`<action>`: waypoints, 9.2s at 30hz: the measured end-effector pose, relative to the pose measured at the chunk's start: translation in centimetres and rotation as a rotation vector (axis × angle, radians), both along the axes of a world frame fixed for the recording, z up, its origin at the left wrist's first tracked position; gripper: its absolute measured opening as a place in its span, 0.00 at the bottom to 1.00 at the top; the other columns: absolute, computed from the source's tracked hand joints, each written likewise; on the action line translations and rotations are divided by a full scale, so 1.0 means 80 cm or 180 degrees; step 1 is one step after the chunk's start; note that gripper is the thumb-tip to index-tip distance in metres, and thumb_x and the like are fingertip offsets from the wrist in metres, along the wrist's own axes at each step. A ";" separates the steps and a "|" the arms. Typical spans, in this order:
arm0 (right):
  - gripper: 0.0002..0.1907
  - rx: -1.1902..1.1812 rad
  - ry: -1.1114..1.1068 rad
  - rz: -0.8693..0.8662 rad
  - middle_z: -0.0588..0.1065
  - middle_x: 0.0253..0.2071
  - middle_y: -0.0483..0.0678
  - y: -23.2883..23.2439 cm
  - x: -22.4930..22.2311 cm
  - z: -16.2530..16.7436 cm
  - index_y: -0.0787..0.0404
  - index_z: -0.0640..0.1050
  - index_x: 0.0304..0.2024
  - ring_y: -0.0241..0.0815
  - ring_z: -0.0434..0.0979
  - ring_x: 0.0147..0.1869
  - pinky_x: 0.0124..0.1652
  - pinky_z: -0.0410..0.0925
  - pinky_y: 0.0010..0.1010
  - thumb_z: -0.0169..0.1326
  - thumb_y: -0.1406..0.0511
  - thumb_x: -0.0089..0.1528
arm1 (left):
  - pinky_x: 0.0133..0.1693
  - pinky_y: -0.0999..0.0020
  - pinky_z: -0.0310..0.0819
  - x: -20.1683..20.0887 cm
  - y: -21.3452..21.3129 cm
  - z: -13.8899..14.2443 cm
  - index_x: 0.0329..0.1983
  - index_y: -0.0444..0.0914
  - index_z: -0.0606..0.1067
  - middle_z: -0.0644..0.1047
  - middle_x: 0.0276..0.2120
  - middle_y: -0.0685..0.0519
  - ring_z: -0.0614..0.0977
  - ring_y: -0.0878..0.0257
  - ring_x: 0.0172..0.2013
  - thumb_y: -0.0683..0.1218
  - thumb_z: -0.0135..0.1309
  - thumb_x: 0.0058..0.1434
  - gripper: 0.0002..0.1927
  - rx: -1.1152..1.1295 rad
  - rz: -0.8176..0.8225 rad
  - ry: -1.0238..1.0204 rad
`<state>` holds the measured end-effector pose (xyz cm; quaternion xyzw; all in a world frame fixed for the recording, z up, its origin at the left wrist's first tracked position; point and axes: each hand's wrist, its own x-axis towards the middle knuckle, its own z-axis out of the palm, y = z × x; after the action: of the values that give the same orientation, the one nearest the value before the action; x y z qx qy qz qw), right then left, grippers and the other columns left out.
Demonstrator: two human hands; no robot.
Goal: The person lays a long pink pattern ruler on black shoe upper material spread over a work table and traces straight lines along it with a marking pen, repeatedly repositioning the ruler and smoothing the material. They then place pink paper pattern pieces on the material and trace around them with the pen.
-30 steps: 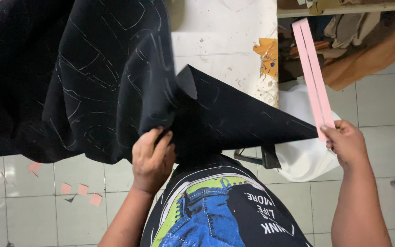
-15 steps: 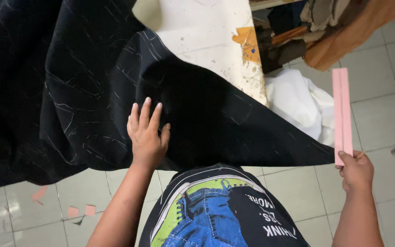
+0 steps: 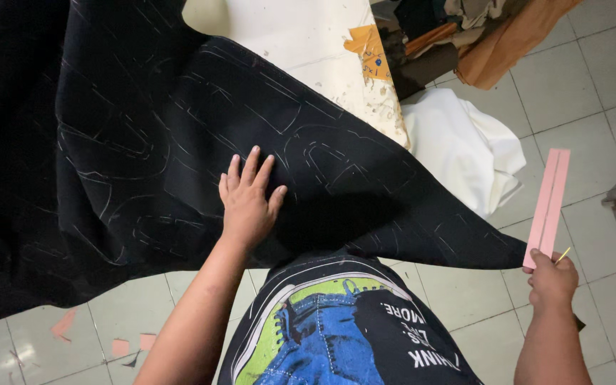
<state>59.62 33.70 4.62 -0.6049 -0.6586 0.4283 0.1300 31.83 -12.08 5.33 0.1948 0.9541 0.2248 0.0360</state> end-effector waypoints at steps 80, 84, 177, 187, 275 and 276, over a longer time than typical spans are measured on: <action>0.20 -0.0196 -0.0945 0.2441 0.77 0.27 0.52 -0.068 -0.191 0.006 0.65 0.82 0.44 0.43 0.73 0.28 0.31 0.67 0.38 0.59 0.57 0.58 | 0.67 0.36 0.48 -0.029 -0.068 0.070 0.64 0.42 0.75 0.60 0.71 0.35 0.59 0.37 0.71 0.51 0.60 0.61 0.27 0.0020 0.1356 0.1067; 0.18 -0.0054 -0.1065 0.2303 0.74 0.23 0.50 -0.085 -0.140 0.000 0.66 0.81 0.42 0.42 0.70 0.24 0.28 0.65 0.35 0.60 0.57 0.59 | 0.67 0.36 0.47 -0.020 -0.074 0.039 0.66 0.44 0.73 0.61 0.72 0.38 0.59 0.41 0.72 0.51 0.59 0.62 0.28 0.0110 0.1124 0.0799; 0.14 -0.0626 0.1410 0.3511 0.78 0.42 0.45 -0.283 -1.005 0.124 0.66 0.77 0.47 0.33 0.78 0.42 0.44 0.72 0.26 0.59 0.71 0.58 | 0.54 0.67 0.74 -0.339 -0.188 0.136 0.56 0.33 0.69 0.74 0.50 0.47 0.79 0.61 0.52 0.33 0.53 0.56 0.23 0.2687 0.2444 -0.0073; 0.14 0.1387 0.1141 0.3864 0.77 0.44 0.57 -0.274 -0.953 0.078 0.69 0.78 0.45 0.45 0.76 0.47 0.48 0.70 0.37 0.61 0.67 0.60 | 0.52 0.69 0.73 -0.356 -0.167 0.125 0.54 0.34 0.70 0.75 0.49 0.48 0.78 0.63 0.49 0.33 0.53 0.56 0.21 0.2748 0.2682 -0.0007; 0.12 0.0751 -0.0116 0.5244 0.79 0.43 0.45 -0.411 -1.091 0.040 0.51 0.84 0.42 0.45 0.81 0.47 0.47 0.70 0.33 0.57 0.60 0.57 | 0.54 0.59 0.73 -0.596 -0.211 0.082 0.56 0.36 0.75 0.80 0.50 0.46 0.80 0.50 0.51 0.44 0.65 0.55 0.24 0.2282 0.2340 0.0441; 0.12 0.0895 -0.0067 0.5178 0.79 0.44 0.45 -0.415 -1.087 0.041 0.51 0.84 0.43 0.46 0.81 0.48 0.47 0.70 0.33 0.57 0.60 0.58 | 0.55 0.59 0.73 -0.588 -0.219 0.085 0.56 0.36 0.75 0.80 0.50 0.45 0.80 0.49 0.52 0.44 0.66 0.55 0.24 0.2275 0.2342 0.0518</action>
<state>-27.33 0.51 7.91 0.0789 -0.9395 0.2965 -0.1524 -15.17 -29.56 12.10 -0.1366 0.8228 0.5185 -0.1885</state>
